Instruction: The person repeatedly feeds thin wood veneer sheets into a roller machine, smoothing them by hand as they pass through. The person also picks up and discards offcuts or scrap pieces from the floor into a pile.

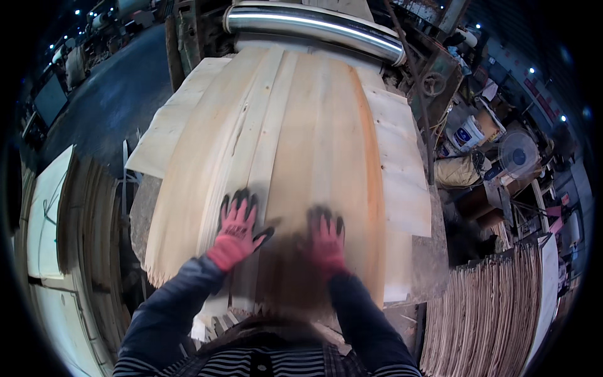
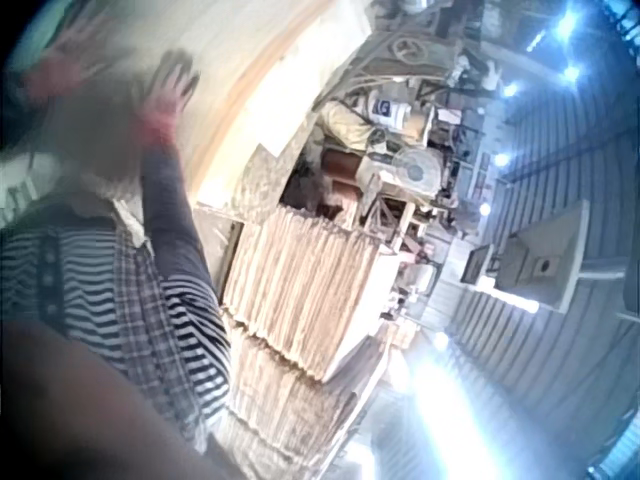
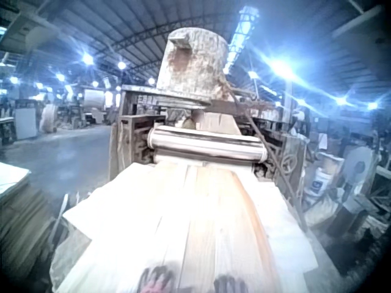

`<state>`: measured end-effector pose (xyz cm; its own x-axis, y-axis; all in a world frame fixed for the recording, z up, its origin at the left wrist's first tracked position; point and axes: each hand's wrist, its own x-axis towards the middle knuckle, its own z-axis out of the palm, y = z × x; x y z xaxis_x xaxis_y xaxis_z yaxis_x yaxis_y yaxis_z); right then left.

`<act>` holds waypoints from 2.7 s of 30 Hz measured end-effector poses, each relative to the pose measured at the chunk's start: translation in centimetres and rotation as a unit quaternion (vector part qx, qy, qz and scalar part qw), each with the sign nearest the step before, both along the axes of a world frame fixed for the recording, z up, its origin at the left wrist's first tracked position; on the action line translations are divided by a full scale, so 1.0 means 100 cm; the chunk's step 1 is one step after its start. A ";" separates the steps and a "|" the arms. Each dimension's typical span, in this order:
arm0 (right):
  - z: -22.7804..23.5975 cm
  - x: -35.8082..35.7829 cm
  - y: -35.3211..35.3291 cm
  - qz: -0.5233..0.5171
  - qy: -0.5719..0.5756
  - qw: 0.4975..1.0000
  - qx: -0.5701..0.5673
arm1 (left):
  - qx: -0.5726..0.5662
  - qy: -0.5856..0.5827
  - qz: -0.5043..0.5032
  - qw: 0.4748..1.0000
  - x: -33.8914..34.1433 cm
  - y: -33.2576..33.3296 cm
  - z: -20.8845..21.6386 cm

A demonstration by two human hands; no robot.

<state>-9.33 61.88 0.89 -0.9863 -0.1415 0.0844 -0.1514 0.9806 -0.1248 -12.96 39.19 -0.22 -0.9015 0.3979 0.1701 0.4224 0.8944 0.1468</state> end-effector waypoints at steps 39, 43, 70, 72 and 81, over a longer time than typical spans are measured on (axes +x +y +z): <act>-0.010 -0.071 -0.073 0.213 -0.024 0.977 0.009 | -0.022 -0.067 0.029 0.997 0.086 -0.092 0.036; 0.000 -0.032 -0.015 0.112 -0.012 0.992 0.062 | -0.022 -0.030 0.060 0.998 0.090 -0.077 -0.011; -0.007 -0.066 0.029 -0.001 -0.021 1.000 -0.022 | 0.005 -0.049 0.030 0.998 -0.053 0.036 -0.028; 0.002 -0.109 0.045 0.013 -0.027 0.999 -0.015 | -0.003 -0.058 0.026 0.998 -0.098 0.042 -0.022; -0.009 -0.345 0.094 -0.026 0.032 0.999 0.035 | -0.056 0.009 0.049 0.997 -0.308 0.061 -0.008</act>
<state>-43.81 71.31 0.00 -0.9854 -0.0980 0.1389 -0.1055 0.9933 -0.0476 -43.76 45.26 -1.04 -0.9343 0.3255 0.1457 0.3339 0.9419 0.0370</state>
